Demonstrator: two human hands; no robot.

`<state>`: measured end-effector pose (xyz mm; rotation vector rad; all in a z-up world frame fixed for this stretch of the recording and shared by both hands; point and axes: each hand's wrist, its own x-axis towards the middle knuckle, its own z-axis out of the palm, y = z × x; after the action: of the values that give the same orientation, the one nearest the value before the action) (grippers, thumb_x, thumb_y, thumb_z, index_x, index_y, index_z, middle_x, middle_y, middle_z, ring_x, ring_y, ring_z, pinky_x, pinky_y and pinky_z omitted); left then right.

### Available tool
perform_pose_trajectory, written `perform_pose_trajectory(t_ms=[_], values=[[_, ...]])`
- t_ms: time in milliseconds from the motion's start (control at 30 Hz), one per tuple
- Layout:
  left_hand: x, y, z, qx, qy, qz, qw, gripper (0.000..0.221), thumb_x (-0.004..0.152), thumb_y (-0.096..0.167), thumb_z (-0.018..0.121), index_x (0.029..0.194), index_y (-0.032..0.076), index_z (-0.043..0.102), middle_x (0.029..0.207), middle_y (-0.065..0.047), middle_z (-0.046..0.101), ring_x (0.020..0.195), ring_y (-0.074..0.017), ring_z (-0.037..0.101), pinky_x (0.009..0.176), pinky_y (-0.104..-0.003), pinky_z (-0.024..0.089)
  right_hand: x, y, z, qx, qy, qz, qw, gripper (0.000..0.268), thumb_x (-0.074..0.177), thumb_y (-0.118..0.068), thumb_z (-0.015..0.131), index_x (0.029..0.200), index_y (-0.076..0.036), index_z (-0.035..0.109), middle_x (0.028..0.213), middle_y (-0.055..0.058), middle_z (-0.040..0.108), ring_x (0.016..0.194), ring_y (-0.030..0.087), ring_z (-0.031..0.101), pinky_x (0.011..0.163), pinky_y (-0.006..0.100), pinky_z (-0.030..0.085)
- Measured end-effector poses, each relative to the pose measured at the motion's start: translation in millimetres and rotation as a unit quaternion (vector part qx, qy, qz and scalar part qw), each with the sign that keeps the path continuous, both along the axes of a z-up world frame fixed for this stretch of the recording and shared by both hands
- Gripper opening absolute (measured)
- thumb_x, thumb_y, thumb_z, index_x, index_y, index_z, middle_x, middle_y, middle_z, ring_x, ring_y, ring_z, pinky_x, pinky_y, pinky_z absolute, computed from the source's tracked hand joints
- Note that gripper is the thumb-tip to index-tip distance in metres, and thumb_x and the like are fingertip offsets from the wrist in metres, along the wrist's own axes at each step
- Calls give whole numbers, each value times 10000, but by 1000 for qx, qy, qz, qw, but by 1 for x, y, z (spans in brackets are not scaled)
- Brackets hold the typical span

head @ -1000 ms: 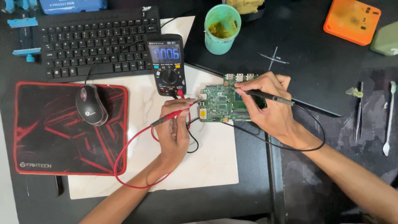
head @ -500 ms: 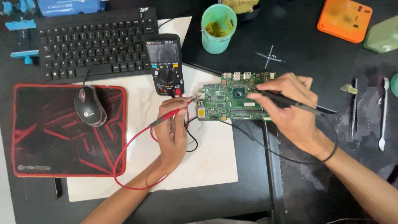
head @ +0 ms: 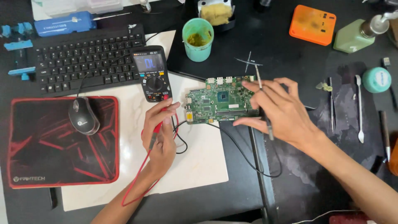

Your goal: The person tests a green circuit board on a workbench using a multimeter. They reposition and flip the board, touch the multimeter probes to various points on the board and on an orange pad, and use a pen-like tool to point at components while checking readings on the meter.

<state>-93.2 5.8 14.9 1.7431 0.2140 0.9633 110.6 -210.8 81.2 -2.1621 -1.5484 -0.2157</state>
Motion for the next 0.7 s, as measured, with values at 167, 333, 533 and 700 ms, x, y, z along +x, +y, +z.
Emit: perform_pose_trajectory(t_ms=[167,333,533,700], values=[[-17,9,-4,125,90,59,986,214,941,-119,558,1019,49,665,1167,-123,643,869,-191,682,747,-302,529,-4,27,5,-66,-57,62,994,614,773,-554,768,1003,-24,561,1475,167,546,1348,318,507,1124,562,284],[-19,8,21,324,218,3,921,271,872,59,776,1081,-31,629,1023,-159,563,907,-346,616,791,-442,503,-2,39,4,-120,-105,75,984,689,713,-589,789,1019,-33,521,1512,219,485,1380,318,469,1150,588,228],[-26,11,17,360,290,-12,887,214,916,95,726,1041,-38,614,1028,-187,557,939,-379,611,811,-485,502,-5,40,3,-133,-112,71,982,662,672,-487,839,1036,-34,522,1414,190,554,1248,303,542,1126,542,279],[-34,27,34,328,313,-25,891,193,890,58,704,1046,-28,629,1018,-196,568,908,-390,607,779,-484,491,-5,29,2,-123,-100,45,986,670,653,-502,852,1006,-43,515,1339,168,582,1186,299,550,1111,554,304]])
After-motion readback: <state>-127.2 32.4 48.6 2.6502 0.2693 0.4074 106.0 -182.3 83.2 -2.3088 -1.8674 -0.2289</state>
